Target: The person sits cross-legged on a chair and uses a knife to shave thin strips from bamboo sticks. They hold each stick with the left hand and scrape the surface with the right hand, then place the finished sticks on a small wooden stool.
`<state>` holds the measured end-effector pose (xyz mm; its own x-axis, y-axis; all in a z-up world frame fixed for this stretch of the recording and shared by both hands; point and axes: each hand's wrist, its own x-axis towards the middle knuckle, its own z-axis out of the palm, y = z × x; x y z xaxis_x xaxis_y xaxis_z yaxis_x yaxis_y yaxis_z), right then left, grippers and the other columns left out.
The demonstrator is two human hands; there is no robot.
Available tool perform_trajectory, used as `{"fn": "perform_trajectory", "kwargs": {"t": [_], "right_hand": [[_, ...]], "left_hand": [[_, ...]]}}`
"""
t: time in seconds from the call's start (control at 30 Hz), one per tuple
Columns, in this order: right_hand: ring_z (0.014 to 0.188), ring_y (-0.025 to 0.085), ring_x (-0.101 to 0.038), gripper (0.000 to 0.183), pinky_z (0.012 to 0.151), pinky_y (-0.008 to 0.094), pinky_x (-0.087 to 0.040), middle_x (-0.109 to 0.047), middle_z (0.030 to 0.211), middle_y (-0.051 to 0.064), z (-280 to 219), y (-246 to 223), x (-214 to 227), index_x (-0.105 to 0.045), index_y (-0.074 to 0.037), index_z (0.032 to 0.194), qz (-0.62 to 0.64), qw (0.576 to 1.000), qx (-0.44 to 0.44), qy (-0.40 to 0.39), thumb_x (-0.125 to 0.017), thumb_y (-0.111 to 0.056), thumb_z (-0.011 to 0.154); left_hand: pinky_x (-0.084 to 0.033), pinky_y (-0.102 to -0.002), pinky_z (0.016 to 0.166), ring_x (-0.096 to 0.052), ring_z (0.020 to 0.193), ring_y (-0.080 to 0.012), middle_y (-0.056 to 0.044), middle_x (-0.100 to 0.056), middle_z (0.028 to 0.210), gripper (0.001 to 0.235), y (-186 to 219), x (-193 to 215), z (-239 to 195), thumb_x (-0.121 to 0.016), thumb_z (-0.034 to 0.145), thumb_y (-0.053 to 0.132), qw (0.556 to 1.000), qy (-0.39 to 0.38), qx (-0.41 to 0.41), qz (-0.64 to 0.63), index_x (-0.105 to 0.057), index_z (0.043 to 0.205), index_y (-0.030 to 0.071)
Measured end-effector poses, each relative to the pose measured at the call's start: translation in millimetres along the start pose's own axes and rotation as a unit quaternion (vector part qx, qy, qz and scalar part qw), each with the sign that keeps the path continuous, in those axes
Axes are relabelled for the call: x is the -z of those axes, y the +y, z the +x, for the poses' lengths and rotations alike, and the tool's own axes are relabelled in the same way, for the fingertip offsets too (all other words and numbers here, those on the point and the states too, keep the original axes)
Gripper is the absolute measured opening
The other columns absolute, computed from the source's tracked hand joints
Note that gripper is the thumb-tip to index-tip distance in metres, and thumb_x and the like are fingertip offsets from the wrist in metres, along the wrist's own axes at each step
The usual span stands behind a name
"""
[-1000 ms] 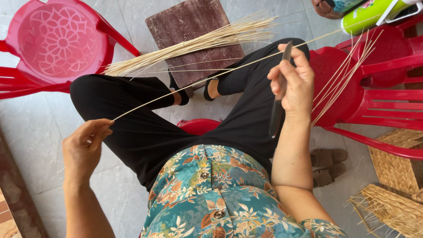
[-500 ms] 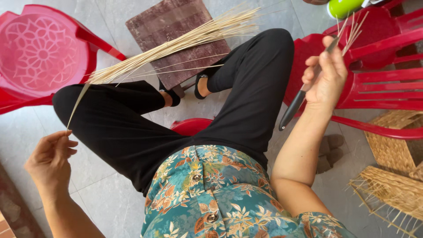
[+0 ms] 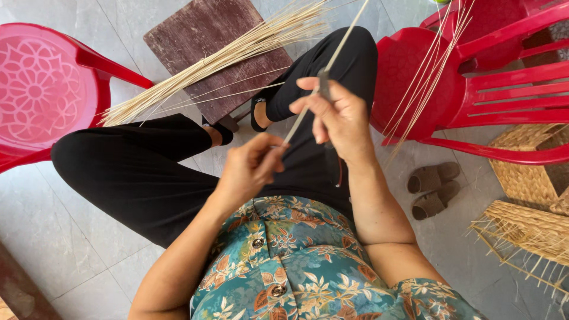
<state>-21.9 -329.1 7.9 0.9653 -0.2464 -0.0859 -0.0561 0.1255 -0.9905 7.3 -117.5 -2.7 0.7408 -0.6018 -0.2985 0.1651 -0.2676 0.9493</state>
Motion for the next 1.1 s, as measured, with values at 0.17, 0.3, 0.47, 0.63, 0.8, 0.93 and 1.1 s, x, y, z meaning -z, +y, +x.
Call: {"fn": "perform_trajectory", "kwargs": {"t": [0.17,0.3,0.47,0.63,0.8,0.93,1.1], "right_hand": [[0.05,0.004,-0.05,0.02,0.045,0.018,-0.036,-0.072,0.083,0.012,-5,5,73,-0.067,0.001,0.122,-0.037,0.988,0.021,0.147,-0.063,-0.011,0.106],[0.051,0.005,-0.052,0.02,0.046,0.019,-0.038,-0.072,0.083,0.012,-20,23,161,-0.067,0.0,0.123,-0.099,0.961,0.001,0.257,-0.061,-0.005,0.105],[0.049,0.006,-0.055,0.014,0.042,0.022,-0.038,-0.073,0.081,0.011,-43,83,246,-0.068,-0.002,0.116,-0.274,0.886,-0.131,0.351,-0.061,-0.01,0.106],[0.051,0.01,-0.061,0.015,0.041,0.025,-0.043,-0.074,0.082,0.013,-63,138,278,-0.066,-0.001,0.114,-0.335,0.836,-0.242,0.36,-0.061,-0.011,0.104],[0.053,0.013,-0.066,0.022,0.04,0.025,-0.045,-0.074,0.095,0.013,-64,140,279,-0.064,0.002,0.119,-0.334,0.843,-0.209,0.366,-0.062,-0.005,0.099],[0.052,0.011,-0.06,0.023,0.042,0.022,-0.042,-0.075,0.097,0.014,-51,98,255,-0.066,-0.001,0.126,-0.197,0.903,-0.15,0.352,-0.058,-0.011,0.106],[0.054,0.01,-0.058,0.027,0.044,0.022,-0.041,-0.073,0.1,0.017,-27,36,182,-0.064,0.001,0.134,-0.076,0.963,-0.049,0.253,-0.06,-0.015,0.113]], "left_hand": [[-0.056,-0.033,0.061,-0.07,0.067,-0.0189,-0.009,-0.074,0.088,0.027,-14,-15,19,-0.071,0.096,0.02,0.971,-0.033,-0.187,0.147,-0.068,0.12,0.008],[-0.06,-0.032,0.066,-0.076,0.076,-0.0203,-0.01,-0.076,0.101,0.024,-53,7,37,-0.07,0.096,0.02,0.97,0.031,-0.17,0.17,-0.069,0.117,0.009],[-0.057,-0.038,0.067,-0.073,0.077,-0.0272,-0.011,-0.074,0.102,0.016,-94,60,54,-0.072,0.096,0.017,0.936,0.171,-0.123,0.282,-0.073,0.111,0.012],[-0.055,-0.041,0.068,-0.07,0.083,-0.0303,-0.008,-0.072,0.102,0.015,-105,98,77,-0.075,0.094,0.017,0.881,0.253,-0.138,0.375,-0.074,0.109,0.014],[-0.054,-0.042,0.07,-0.067,0.092,-0.0296,-0.007,-0.064,0.099,0.017,-118,101,103,-0.073,0.09,0.015,0.855,0.242,-0.107,0.446,-0.073,0.107,0.019],[-0.054,-0.043,0.073,-0.064,0.099,-0.0316,-0.011,-0.058,0.105,0.027,-134,99,126,-0.073,0.091,0.016,0.859,0.226,-0.103,0.447,-0.066,0.118,0.017],[-0.054,-0.044,0.073,-0.064,0.096,-0.0326,-0.013,-0.056,0.107,0.029,-154,97,143,-0.074,0.09,0.017,0.85,0.243,-0.093,0.459,-0.059,0.115,0.012]]}}
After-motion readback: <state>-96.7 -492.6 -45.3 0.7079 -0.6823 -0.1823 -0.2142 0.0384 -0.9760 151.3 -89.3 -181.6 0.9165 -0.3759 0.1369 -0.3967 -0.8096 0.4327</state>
